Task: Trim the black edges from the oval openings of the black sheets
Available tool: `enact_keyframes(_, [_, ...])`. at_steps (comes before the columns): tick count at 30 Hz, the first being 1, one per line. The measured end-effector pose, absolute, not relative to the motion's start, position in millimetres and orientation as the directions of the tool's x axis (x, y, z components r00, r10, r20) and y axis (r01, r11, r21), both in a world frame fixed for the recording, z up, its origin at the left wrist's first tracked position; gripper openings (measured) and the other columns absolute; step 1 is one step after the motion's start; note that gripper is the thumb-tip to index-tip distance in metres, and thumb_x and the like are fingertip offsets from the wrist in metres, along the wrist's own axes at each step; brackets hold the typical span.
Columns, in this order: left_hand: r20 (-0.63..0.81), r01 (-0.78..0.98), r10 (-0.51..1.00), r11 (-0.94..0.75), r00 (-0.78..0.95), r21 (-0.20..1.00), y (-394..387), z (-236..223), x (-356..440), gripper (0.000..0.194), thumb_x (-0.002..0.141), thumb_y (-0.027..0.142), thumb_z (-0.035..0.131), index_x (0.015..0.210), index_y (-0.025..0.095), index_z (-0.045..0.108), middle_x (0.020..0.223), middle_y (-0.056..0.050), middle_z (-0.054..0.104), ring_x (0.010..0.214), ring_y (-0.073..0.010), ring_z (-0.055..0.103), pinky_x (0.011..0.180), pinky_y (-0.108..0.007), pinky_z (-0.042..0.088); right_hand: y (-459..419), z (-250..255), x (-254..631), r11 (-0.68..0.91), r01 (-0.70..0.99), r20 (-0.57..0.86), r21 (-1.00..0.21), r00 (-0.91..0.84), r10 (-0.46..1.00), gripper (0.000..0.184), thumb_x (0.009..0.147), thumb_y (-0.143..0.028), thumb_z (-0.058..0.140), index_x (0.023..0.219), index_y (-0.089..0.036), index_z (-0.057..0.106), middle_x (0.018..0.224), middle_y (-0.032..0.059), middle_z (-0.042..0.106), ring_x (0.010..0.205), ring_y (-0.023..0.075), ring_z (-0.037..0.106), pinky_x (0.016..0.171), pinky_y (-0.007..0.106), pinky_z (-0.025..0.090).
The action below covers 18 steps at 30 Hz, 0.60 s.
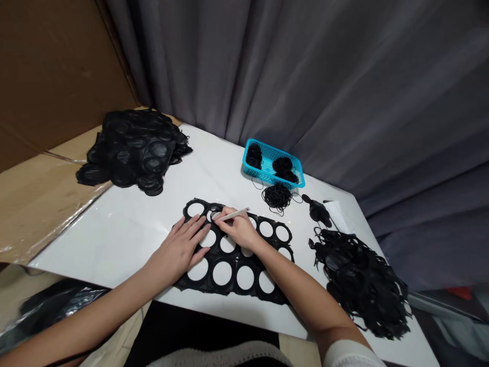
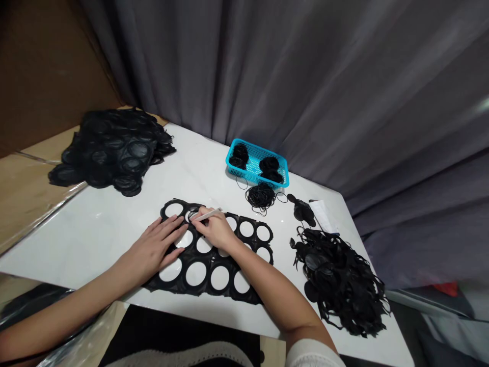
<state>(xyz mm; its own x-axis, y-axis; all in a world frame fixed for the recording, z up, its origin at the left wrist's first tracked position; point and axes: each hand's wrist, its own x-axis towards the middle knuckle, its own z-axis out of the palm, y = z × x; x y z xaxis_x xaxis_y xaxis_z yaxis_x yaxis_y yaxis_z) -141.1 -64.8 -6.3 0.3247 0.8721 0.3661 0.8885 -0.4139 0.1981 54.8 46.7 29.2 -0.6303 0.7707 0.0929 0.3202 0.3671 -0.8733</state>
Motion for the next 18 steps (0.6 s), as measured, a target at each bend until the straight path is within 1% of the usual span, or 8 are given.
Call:
enact_keyframes(4, [0.364,0.888,0.875,-0.41,0.318,0.21,-65.4,-6.7,-141.1,0.049,0.104,0.046,0.044,0.141,0.017,0.056,0.148,-0.015,0.055,0.142,-0.0317,0.046,0.118,-0.054,0.033,45.8,26.5,54.2,0.456,0.346,0.143,-0.82,-0.647,0.749,0.009,0.093,-0.023,0.062,0.085,-0.023,0.063,0.097,0.0012,0.074,0.098,0.019,0.067,0.089,0.032,0.05])
enact_keyframes(6, [0.363,0.885,0.878,-0.408,0.313,0.224,-65.8,-6.9,-141.0,0.049,0.103,0.045,0.045,0.143,0.018,0.055,0.149,-0.014,0.055,0.143,-0.0312,0.045,0.118,-0.054,0.032,42.3,23.6,53.9,0.556,0.353,0.19,-0.752,-0.692,0.696,0.009,0.096,-0.021,0.059,0.088,-0.023,0.064,0.099,0.003,0.074,0.098,0.0194,0.065,0.089,0.033,0.05])
enact_keyframes(10, [0.363,0.891,0.875,-0.409,0.32,0.199,-65.8,-6.9,-140.4,0.049,0.103,0.044,0.045,0.143,0.017,0.054,0.149,-0.014,0.055,0.143,-0.0314,0.044,0.118,-0.053,0.032,40.9,21.1,54.5,0.829,0.35,0.245,-0.435,-0.84,0.483,0.012,0.099,-0.017,0.052,0.099,-0.02,0.064,0.11,0.0116,0.072,0.104,0.0246,0.061,0.091,0.039,0.044])
enact_keyframes(12, [0.363,0.895,0.875,-0.405,0.32,0.187,-65.4,-6.7,-140.0,0.048,0.103,0.043,0.046,0.142,0.017,0.056,0.148,-0.014,0.056,0.143,-0.0319,0.044,0.118,-0.053,0.032,53.3,26.2,58.2,0.855,0.408,0.266,-0.321,-0.827,0.495,0.013,0.098,-0.016,0.051,0.099,-0.019,0.063,0.109,0.0134,0.071,0.103,0.0265,0.059,0.091,0.041,0.041])
enact_keyframes(13, [0.363,0.896,0.876,-0.403,0.319,0.186,-65.1,-6.5,-139.9,0.047,0.103,0.043,0.046,0.14,0.016,0.057,0.148,-0.014,0.056,0.143,-0.0323,0.044,0.118,-0.053,0.032,63.7,30.6,61.3,0.82,0.483,0.301,-0.307,-0.768,0.565,0.014,0.098,-0.016,0.05,0.096,-0.019,0.063,0.105,0.0131,0.071,0.1,0.0266,0.059,0.089,0.04,0.04])
enact_keyframes(15, [0.363,0.896,0.877,-0.401,0.315,0.19,-64.7,-5.8,-139.7,0.047,0.102,0.044,0.046,0.138,0.016,0.059,0.147,-0.014,0.056,0.143,-0.0331,0.045,0.117,-0.054,0.033,89.1,41.9,68.7,0.656,0.656,0.397,-0.373,-0.526,0.752,0.017,0.097,-0.016,0.046,0.089,-0.02,0.061,0.091,0.0104,0.07,0.09,0.0255,0.059,0.084,0.038,0.04])
enact_keyframes(16, [0.362,0.896,0.878,-0.4,0.313,0.194,-64.6,-5.2,-139.8,0.047,0.102,0.045,0.046,0.137,0.016,0.059,0.147,-0.014,0.057,0.143,-0.0333,0.045,0.117,-0.054,0.033,101.5,47.8,71.8,0.565,0.697,0.427,-0.442,-0.39,0.816,0.018,0.097,-0.018,0.045,0.087,-0.02,0.06,0.089,0.0093,0.07,0.085,0.0247,0.059,0.082,0.037,0.041])
enact_keyframes(18, [0.367,0.893,0.874,-0.406,0.317,0.196,-65.1,-3.5,-140.5,0.048,0.102,0.046,0.046,0.138,0.017,0.059,0.146,-0.013,0.058,0.142,-0.0336,0.045,0.117,-0.055,0.035,119.5,57.4,73.8,0.457,0.671,0.411,-0.584,-0.242,0.879,0.017,0.096,-0.023,0.047,0.084,-0.021,0.058,0.085,0.0071,0.069,0.077,0.0224,0.06,0.076,0.034,0.042])
